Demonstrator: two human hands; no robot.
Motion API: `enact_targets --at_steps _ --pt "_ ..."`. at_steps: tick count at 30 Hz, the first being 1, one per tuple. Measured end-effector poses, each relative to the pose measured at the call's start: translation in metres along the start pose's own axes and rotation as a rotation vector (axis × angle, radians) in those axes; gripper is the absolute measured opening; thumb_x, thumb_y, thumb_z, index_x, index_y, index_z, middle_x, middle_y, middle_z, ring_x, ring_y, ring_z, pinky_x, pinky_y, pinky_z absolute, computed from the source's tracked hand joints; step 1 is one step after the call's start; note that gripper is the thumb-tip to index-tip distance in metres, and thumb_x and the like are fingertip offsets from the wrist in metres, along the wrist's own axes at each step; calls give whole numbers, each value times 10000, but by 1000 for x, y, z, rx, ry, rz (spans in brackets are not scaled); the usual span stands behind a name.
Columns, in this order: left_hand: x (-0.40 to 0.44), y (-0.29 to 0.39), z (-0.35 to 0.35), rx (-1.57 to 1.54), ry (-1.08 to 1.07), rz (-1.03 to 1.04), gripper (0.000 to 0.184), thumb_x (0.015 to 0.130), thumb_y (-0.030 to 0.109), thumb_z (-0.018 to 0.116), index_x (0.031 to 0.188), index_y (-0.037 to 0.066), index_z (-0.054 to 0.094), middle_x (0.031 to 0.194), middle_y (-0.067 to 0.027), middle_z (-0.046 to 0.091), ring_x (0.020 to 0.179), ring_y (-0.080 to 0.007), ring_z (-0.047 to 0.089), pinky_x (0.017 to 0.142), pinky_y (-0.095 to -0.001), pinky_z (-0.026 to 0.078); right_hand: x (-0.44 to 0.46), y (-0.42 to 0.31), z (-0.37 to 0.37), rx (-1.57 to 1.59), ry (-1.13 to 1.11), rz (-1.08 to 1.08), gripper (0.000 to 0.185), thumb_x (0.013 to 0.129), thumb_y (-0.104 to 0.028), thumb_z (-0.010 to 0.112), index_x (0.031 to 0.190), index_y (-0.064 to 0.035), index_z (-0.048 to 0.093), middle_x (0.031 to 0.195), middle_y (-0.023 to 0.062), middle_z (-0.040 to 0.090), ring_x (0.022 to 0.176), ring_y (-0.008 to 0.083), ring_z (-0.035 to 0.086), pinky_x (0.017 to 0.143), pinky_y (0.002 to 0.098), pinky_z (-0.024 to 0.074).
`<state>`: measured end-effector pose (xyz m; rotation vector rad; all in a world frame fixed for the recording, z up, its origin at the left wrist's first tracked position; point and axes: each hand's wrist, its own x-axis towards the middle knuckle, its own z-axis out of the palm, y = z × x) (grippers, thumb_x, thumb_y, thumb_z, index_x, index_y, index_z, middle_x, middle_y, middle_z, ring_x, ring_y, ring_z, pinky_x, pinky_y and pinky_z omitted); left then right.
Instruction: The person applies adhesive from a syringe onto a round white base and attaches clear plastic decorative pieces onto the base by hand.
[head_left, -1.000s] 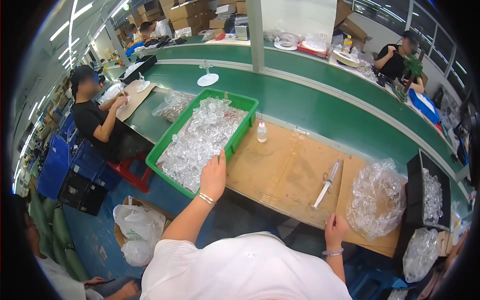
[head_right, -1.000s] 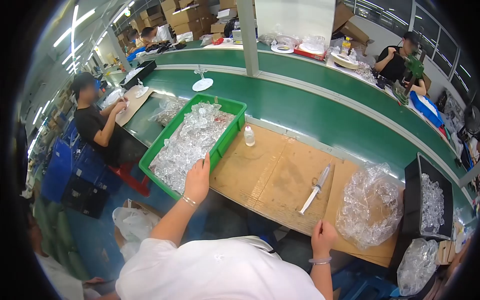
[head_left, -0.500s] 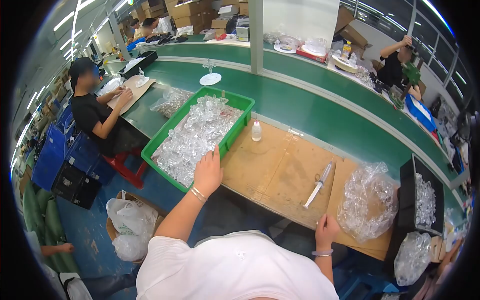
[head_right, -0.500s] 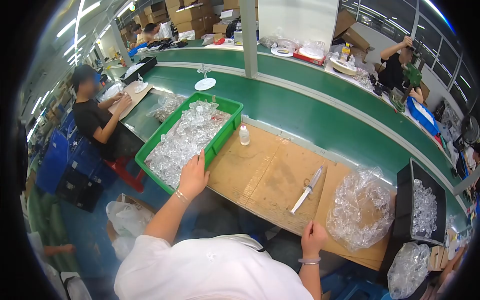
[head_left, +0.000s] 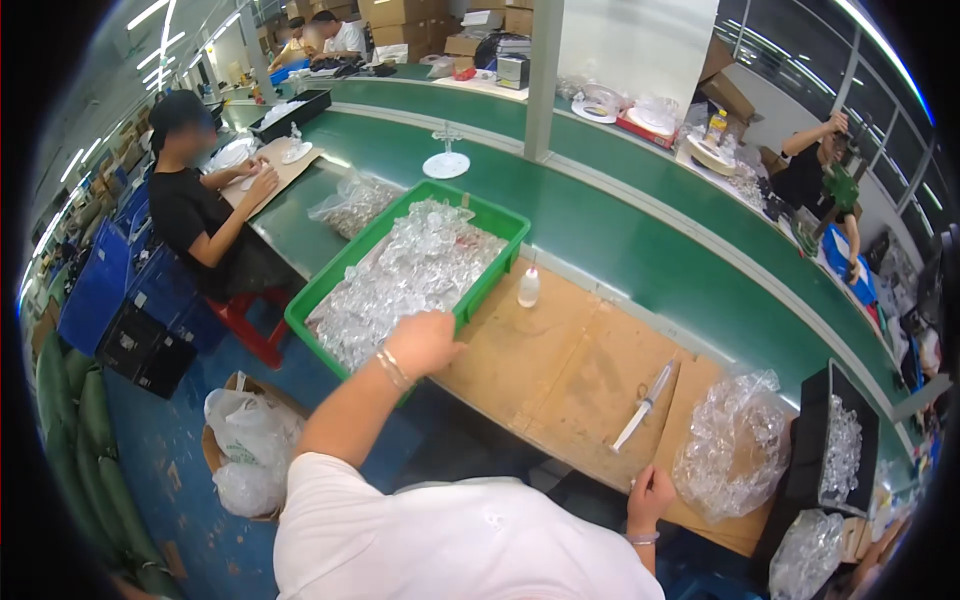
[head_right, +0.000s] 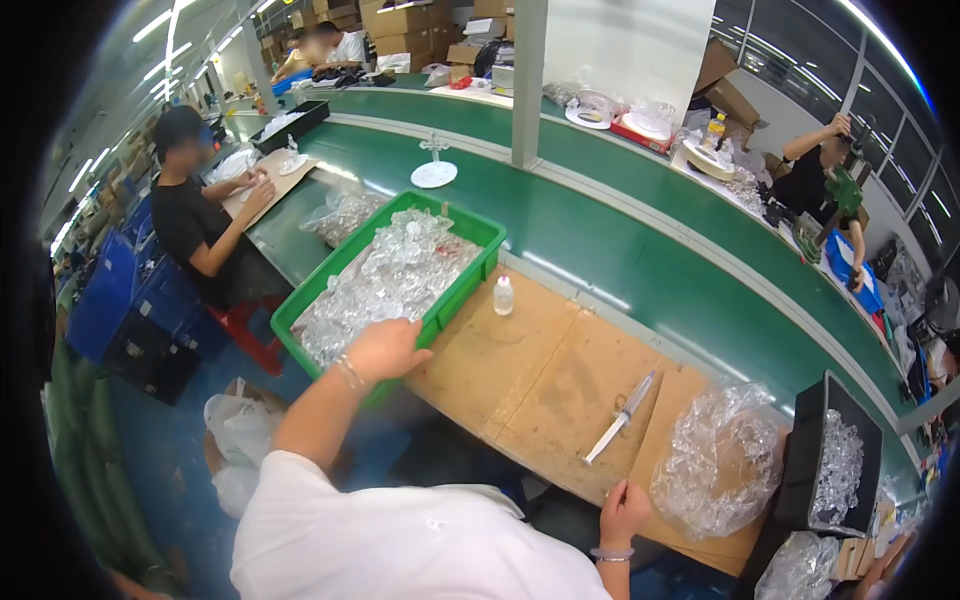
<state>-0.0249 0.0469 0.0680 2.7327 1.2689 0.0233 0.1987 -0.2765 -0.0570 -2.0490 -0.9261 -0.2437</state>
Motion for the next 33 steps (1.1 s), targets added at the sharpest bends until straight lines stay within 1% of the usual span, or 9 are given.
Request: enact_targets --at_steps 4,10,19,24,27,28,29,30,33 --pt "62 -23 -55 96 -131 52 284 759 273 577 919 39 600 883 -170 601 853 -332 571 737 -426 455 2 -2 -2 -46 -28 1 257 818 -99 508 589 -4 439 523 161 422 466 292 422 444 363 305" --pt "240 -109 -49 111 421 -9 154 760 127 487 870 71 579 893 -144 590 848 -316 582 718 -441 471 -1 -1 -2 -162 -50 33 226 793 -83 516 584 -15 462 527 149 442 472 303 444 442 378 311" --pt "420 -163 -7 200 533 -181 365 850 145 351 1201 101 438 1236 -112 449 1161 -257 413 877 -470 394 -3 -4 -2 -280 -17 127 180 757 -73 540 584 -38 504 522 129 473 460 285 469 438 364 342" --pt "550 -267 52 425 628 99 438 838 63 350 1275 45 357 1326 -167 349 1222 -299 336 1010 -350 286 -1 -17 -2 -366 -114 266 176 739 -93 555 570 -64 514 505 112 467 434 271 468 418 368 344" --pt "616 -317 84 370 646 253 468 852 42 339 1316 17 286 1350 -157 318 1256 -271 288 1050 -323 210 2 -16 1 -426 -62 186 148 717 -93 573 579 -74 521 502 106 466 441 278 474 418 370 354" --pt "646 -348 109 -82 541 237 456 848 33 322 1304 18 315 1343 -165 327 1247 -280 297 1052 -337 198 4 -19 1 -436 -73 178 141 710 -88 578 581 -74 521 499 103 463 443 278 476 416 368 357" --pt "632 -327 99 -45 406 211 449 836 35 310 1283 22 357 1323 -177 351 1230 -297 317 1039 -352 220 7 -20 0 -470 -40 217 141 710 -88 578 581 -74 521 499 103 463 443 278 476 416 368 357" --pt "620 -312 86 487 316 152 468 818 28 313 1282 43 370 1297 -182 380 1208 -315 338 1015 -365 257 8 -23 0 -456 -51 210 137 710 -94 584 592 -72 516 506 102 464 450 272 484 421 366 373" --pt "597 -276 60 431 555 157 398 814 74 387 1206 40 449 1203 -207 455 1116 -353 412 955 -387 324 11 -22 -1 -430 -65 201 139 712 -100 588 602 -69 509 515 101 464 459 264 493 426 360 390"
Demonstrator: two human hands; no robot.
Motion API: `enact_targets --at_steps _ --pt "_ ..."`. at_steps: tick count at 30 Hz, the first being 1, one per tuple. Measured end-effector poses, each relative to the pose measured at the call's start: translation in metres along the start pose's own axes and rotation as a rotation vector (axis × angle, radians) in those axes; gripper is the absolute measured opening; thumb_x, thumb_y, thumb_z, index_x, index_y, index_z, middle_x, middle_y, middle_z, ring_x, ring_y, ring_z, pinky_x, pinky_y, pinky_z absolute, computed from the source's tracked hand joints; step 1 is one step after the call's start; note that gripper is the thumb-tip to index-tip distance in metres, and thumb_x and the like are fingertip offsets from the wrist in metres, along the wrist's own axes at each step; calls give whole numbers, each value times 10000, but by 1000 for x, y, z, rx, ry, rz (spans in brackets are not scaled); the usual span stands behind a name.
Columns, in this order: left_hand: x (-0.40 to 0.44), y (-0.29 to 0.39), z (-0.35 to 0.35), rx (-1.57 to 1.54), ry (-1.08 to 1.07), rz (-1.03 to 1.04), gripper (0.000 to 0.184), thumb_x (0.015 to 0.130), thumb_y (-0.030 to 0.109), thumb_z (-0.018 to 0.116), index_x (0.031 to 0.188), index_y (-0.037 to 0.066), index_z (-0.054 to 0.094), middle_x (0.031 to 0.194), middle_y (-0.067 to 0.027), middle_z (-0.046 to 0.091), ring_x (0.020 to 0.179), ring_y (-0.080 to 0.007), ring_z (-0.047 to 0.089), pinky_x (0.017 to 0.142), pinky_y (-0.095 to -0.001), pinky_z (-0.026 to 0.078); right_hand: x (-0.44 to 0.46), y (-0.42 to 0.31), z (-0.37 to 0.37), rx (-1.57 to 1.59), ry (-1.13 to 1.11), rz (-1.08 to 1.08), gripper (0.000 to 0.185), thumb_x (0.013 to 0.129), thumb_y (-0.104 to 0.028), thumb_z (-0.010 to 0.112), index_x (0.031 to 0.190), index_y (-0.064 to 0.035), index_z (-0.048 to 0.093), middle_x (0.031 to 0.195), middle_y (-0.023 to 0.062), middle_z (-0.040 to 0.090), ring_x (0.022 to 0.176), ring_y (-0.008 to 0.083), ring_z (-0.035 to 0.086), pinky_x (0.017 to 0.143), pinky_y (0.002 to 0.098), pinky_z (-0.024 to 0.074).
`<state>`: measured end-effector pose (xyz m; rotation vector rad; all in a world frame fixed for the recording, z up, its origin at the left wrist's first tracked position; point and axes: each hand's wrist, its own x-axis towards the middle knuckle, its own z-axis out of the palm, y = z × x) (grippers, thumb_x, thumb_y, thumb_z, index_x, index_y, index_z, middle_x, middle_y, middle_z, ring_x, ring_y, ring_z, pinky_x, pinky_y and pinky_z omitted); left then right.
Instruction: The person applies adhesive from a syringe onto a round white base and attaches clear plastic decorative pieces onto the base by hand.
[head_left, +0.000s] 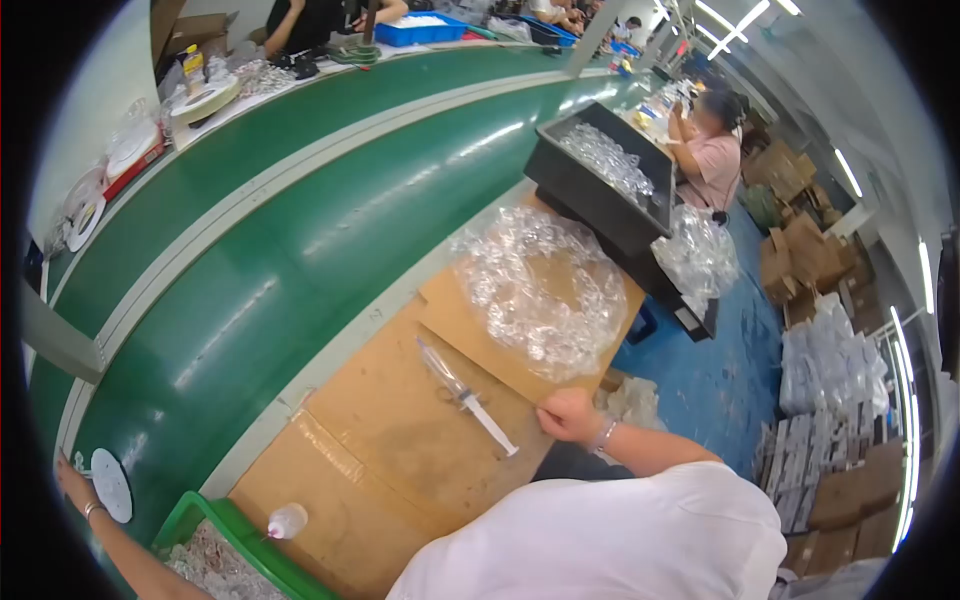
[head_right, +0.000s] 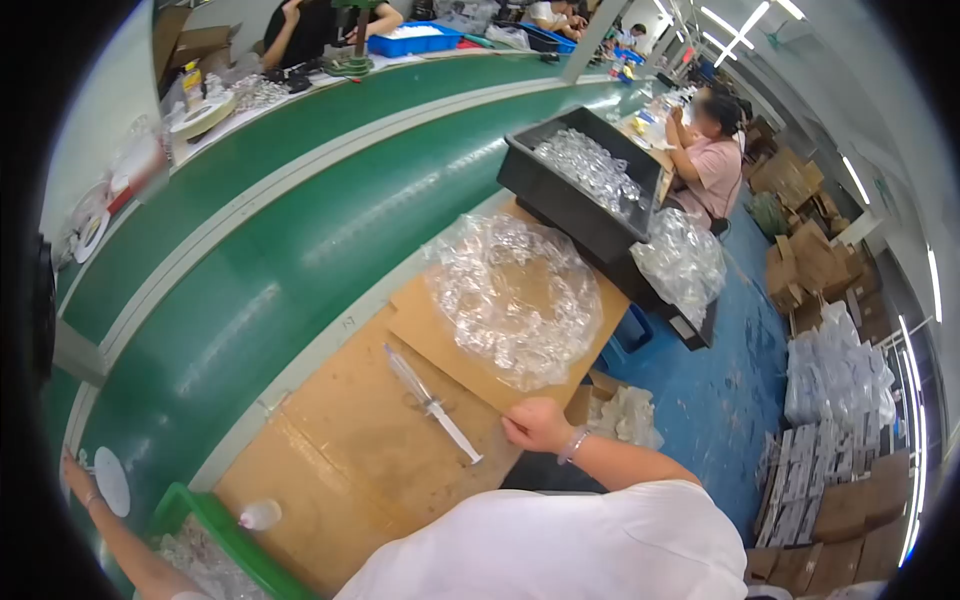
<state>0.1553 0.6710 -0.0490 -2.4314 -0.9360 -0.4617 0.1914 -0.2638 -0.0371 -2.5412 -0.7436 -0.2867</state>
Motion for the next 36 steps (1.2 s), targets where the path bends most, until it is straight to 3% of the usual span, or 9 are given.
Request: enact_targets --at_steps 2,3,6,9,17,20,24,27,36 --pt "1 33 -84 -94 -479 -113 310 821 66 383 1094 21 522 1142 -205 505 1066 -368 444 925 -396 347 -2 1 0 35 -10 -10 142 714 -100 586 601 -69 506 516 101 464 460 263 493 426 357 391" --pt "4 27 -83 -77 -478 -107 310 821 66 383 1094 21 522 1142 -205 505 1066 -368 444 925 -396 347 -1 1 -1 48 -13 -9 144 717 -99 582 601 -67 504 517 101 464 462 264 494 430 358 393" --pt "6 4 -103 83 99 322 275 836 102 403 1057 14 540 1055 -197 551 1031 -355 464 915 -375 353 0 1 -2 95 -14 -26 146 724 -99 574 603 -63 500 520 102 465 469 266 497 438 361 398" --pt "3 32 -204 -378 123 242 302 830 100 450 1113 24 524 985 -175 569 977 -277 503 865 -342 382 1 5 -2 142 18 -70 144 720 -90 577 600 -60 504 510 96 455 460 264 488 431 356 389" --pt "-119 237 -540 -494 275 338 206 792 56 530 962 -44 587 899 -197 606 832 -272 590 690 -361 473 8 6 -39 351 63 -172 66 746 -44 544 805 -27 567 680 132 539 621 293 541 555 370 426" --pt "-113 224 -464 -867 170 440 364 842 72 507 1202 119 497 956 -82 585 869 -110 533 751 -235 432 50 33 -70 219 284 -9 124 756 -21 501 860 -6 566 816 163 573 755 323 557 666 376 444" --pt "-238 346 -543 -950 -221 261 523 695 -62 546 1174 145 525 737 -98 574 645 -181 541 626 -318 446 97 114 -73 -94 -10 11 211 736 -35 483 925 -23 575 889 176 585 851 332 553 744 394 443" --pt "-273 375 -510 -894 -164 362 438 695 -23 546 1110 117 554 776 -138 604 701 -298 576 656 -381 455 106 131 -80 -415 -413 211 205 688 -177 580 840 -43 614 863 165 608 835 327 576 727 409 461" --pt "-293 393 -453 -984 -218 319 266 712 75 585 977 65 603 798 -152 610 771 -318 574 680 -388 460 99 145 -78 -342 -376 -21 194 691 -67 524 851 -69 634 791 184 603 794 357 571 723 408 453"
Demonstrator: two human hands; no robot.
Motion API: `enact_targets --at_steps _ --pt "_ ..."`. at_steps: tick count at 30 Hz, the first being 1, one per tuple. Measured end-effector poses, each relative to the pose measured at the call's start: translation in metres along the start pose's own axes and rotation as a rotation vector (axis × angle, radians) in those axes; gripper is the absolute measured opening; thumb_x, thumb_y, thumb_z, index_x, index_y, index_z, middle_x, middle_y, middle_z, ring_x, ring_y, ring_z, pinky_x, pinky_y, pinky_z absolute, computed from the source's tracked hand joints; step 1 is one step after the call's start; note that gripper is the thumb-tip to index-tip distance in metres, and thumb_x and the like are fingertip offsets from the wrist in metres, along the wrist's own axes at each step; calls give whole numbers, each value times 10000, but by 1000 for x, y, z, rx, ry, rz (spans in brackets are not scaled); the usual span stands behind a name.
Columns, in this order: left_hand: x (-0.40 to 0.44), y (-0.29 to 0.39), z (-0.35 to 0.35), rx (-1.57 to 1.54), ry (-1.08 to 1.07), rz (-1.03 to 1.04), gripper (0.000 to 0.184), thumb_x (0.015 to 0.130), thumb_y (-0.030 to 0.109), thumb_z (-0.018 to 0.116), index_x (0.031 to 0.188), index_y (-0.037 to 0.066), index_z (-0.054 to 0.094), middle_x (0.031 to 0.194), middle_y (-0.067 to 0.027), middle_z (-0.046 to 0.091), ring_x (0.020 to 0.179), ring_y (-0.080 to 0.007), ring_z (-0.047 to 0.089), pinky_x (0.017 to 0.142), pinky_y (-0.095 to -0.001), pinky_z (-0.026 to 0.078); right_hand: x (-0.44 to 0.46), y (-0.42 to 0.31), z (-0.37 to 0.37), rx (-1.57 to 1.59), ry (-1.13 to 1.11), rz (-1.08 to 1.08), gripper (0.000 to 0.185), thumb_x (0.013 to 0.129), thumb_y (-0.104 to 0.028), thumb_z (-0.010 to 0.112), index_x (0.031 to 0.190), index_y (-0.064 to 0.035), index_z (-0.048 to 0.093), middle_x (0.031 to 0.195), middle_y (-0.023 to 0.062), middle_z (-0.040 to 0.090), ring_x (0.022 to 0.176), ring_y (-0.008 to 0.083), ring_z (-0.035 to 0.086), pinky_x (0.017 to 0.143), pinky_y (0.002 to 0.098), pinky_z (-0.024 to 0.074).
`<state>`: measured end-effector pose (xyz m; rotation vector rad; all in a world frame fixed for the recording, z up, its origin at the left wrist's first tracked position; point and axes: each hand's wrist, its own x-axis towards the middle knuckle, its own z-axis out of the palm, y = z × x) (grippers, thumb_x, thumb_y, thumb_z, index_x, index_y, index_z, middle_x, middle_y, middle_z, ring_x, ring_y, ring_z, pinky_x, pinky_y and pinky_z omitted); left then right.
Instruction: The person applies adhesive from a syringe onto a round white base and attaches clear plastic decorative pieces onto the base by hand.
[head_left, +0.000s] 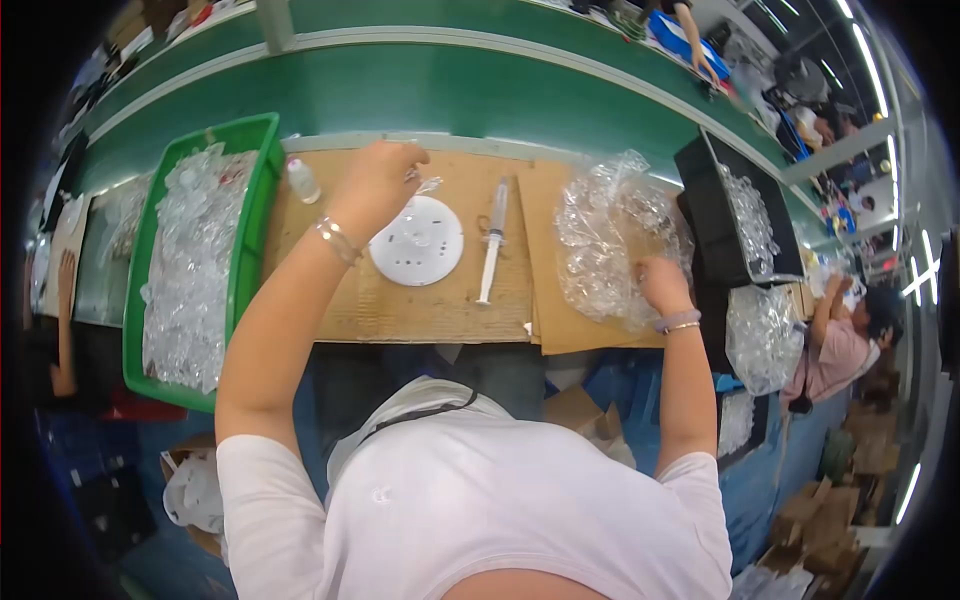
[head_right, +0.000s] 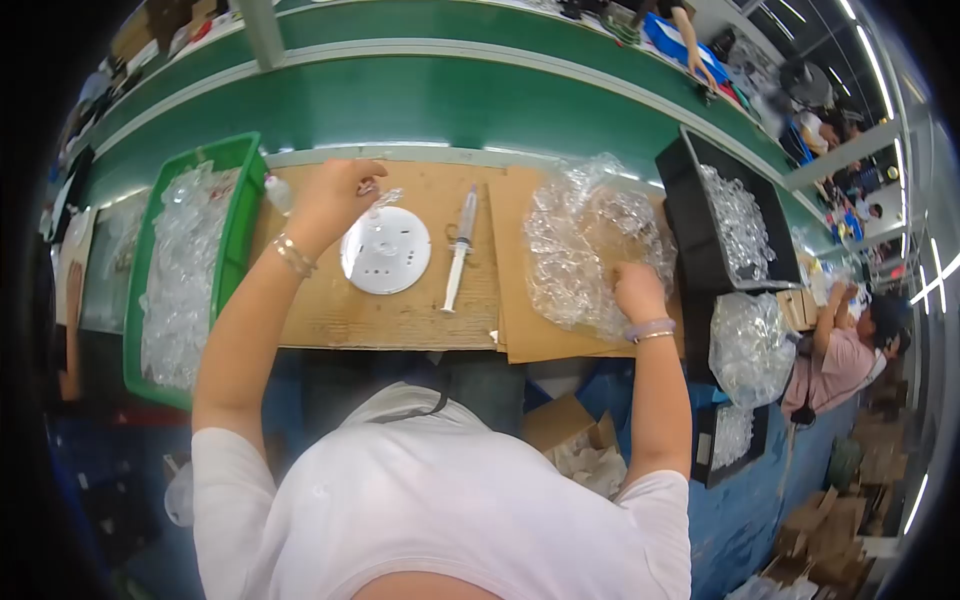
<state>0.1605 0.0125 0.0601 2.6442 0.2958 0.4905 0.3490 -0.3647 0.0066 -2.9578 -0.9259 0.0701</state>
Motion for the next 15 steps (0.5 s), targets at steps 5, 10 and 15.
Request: enact_targets --at_steps 5,10,15 --pt "-7 -9 15 -136 90 -27 237 719 148 616 928 35 615 829 -153 610 786 -317 568 714 -388 460 -1 -11 -13 141 180 27 213 719 -79 541 916 -53 616 832 193 605 791 358 576 720 396 458" --pt "-33 -22 -27 -35 389 162 238 726 221 616 827 6 614 829 -172 605 782 -328 572 711 -402 461 1 -18 -16 146 190 172 255 740 -120 579 979 -35 610 912 168 621 864 301 600 740 359 468" --pt "-100 -98 -115 420 38 -497 185 735 149 569 891 63 620 901 -140 601 880 -322 550 766 -397 442 4 7 -5 329 302 20 181 788 -84 537 941 -2 592 817 162 619 754 280 604 655 335 457"
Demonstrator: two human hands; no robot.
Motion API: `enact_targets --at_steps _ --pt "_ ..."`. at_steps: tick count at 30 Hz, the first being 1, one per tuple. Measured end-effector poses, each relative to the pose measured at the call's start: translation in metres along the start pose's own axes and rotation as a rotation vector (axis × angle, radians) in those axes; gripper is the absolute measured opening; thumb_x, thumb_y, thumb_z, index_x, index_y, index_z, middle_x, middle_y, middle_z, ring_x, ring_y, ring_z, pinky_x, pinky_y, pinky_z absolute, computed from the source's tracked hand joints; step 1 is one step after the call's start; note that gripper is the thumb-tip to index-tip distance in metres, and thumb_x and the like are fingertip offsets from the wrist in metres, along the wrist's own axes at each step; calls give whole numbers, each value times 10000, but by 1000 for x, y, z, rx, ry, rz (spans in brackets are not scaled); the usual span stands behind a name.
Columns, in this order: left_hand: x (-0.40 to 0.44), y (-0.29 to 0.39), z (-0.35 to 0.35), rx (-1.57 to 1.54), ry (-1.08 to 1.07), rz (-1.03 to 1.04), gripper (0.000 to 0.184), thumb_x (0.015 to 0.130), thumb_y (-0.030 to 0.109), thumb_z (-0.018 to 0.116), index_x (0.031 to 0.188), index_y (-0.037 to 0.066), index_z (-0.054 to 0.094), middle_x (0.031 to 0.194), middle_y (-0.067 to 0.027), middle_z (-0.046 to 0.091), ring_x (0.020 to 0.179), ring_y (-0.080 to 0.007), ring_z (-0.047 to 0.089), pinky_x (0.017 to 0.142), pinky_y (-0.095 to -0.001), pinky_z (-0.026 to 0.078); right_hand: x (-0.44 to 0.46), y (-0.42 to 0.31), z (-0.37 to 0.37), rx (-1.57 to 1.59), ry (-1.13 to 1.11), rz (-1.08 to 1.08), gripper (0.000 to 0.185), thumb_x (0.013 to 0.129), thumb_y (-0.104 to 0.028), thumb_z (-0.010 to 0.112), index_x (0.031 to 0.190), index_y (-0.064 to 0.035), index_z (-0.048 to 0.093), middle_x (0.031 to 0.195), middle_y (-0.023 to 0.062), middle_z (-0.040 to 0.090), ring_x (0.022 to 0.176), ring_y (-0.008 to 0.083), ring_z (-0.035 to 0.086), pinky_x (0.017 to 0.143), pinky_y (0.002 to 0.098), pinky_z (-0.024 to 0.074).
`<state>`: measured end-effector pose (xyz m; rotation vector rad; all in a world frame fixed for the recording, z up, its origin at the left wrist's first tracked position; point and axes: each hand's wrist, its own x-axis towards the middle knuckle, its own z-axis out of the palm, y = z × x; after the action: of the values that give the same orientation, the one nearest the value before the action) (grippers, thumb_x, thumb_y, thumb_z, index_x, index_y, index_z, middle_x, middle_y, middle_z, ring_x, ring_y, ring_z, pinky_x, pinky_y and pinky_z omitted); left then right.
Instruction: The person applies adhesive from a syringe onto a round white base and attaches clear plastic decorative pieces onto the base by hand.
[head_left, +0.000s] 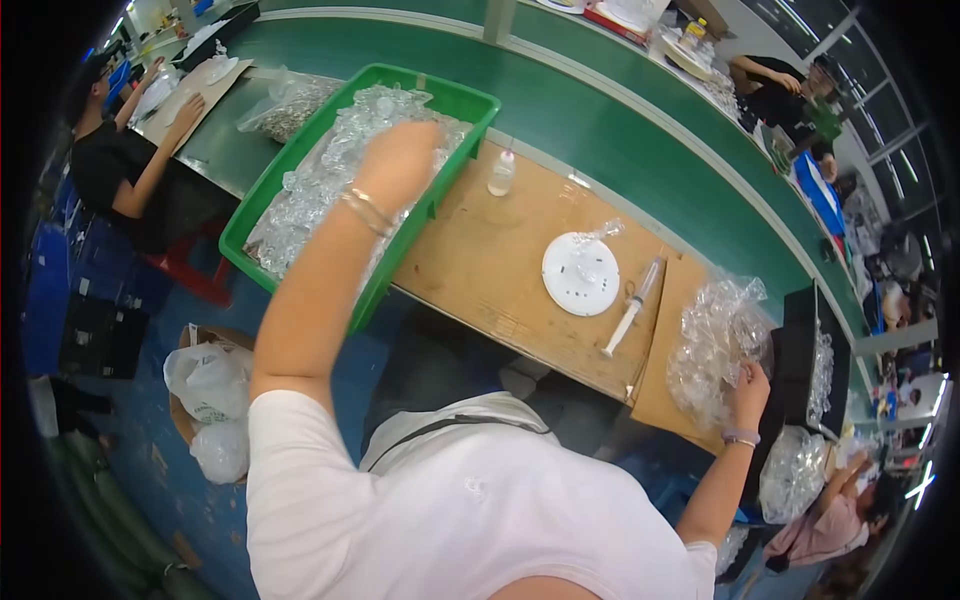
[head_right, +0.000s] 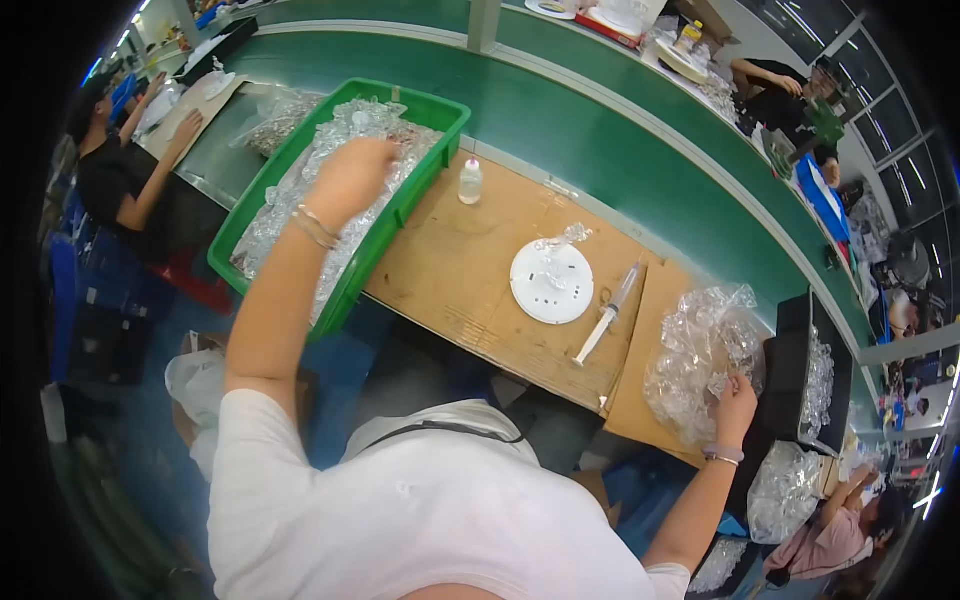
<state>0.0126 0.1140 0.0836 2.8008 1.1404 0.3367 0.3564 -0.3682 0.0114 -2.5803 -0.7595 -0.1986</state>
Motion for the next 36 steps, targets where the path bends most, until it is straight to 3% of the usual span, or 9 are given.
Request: enact_targets --at_steps 5,8,11,16,21,24,28,31,36 --pt "-20 -96 63 -103 -41 68 275 713 66 547 984 50 589 987 -154 561 968 -313 510 839 -387 413 16 17 -12 204 101 104 137 834 -138 541 872 -6 546 652 11 491 578 59 444 529 213 380" --pt "-21 -95 72 -112 -152 140 351 694 53 566 1045 52 558 1006 -167 549 995 -316 496 855 -384 405 15 -25 -23 347 367 -90 110 845 -127 523 860 -18 527 656 -16 467 544 54 419 491 198 351" --pt "-38 -82 68 -56 -200 194 402 678 60 592 1077 57 539 996 -168 553 987 -317 503 843 -386 411 7 -77 -30 626 287 0 72 850 -110 516 862 -40 527 703 -24 468 542 39 414 476 173 336" --pt "-37 -58 55 43 -199 237 363 681 26 572 1043 53 552 860 -166 562 876 -320 546 763 -403 446 -12 -168 -2 743 -91 -69 85 823 -82 565 899 -47 550 772 -11 524 683 54 496 538 193 425" --pt "-40 -78 70 8 -2 231 348 686 42 594 1031 45 549 922 -187 567 884 -324 542 756 -383 446 -20 -207 60 630 -395 -260 239 836 -56 544 1072 -23 517 915 37 584 804 107 559 687 224 447" --pt "-44 -64 39 -220 158 172 364 704 35 593 1065 39 540 1009 -184 567 878 -291 548 760 -346 445 -22 -223 84 599 -353 -390 238 818 -33 551 1052 -18 513 897 62 583 773 124 569 686 242 449" --pt "-67 -12 -5 -682 239 -8 391 747 15 579 1132 46 522 1089 -112 565 853 -166 541 766 -271 431 -17 -229 105 389 -300 -562 212 766 -9 558 974 -32 531 917 131 562 808 272 564 700 322 456" --pt "-87 22 5 -1174 132 16 380 761 12 573 1134 68 530 1074 -46 539 860 -104 506 763 -236 422 -14 -227 114 312 -326 -707 229 750 3 548 975 -41 551 968 137 557 875 299 541 731 358 450" --pt "-99 67 58 -1279 -36 -16 434 715 -11 631 1123 64 505 1010 -24 493 882 -82 497 697 -197 443 -16 -221 123 263 -332 -792 288 740 20 536 1011 -63 589 1024 110 555 908 284 538 761 356 444"
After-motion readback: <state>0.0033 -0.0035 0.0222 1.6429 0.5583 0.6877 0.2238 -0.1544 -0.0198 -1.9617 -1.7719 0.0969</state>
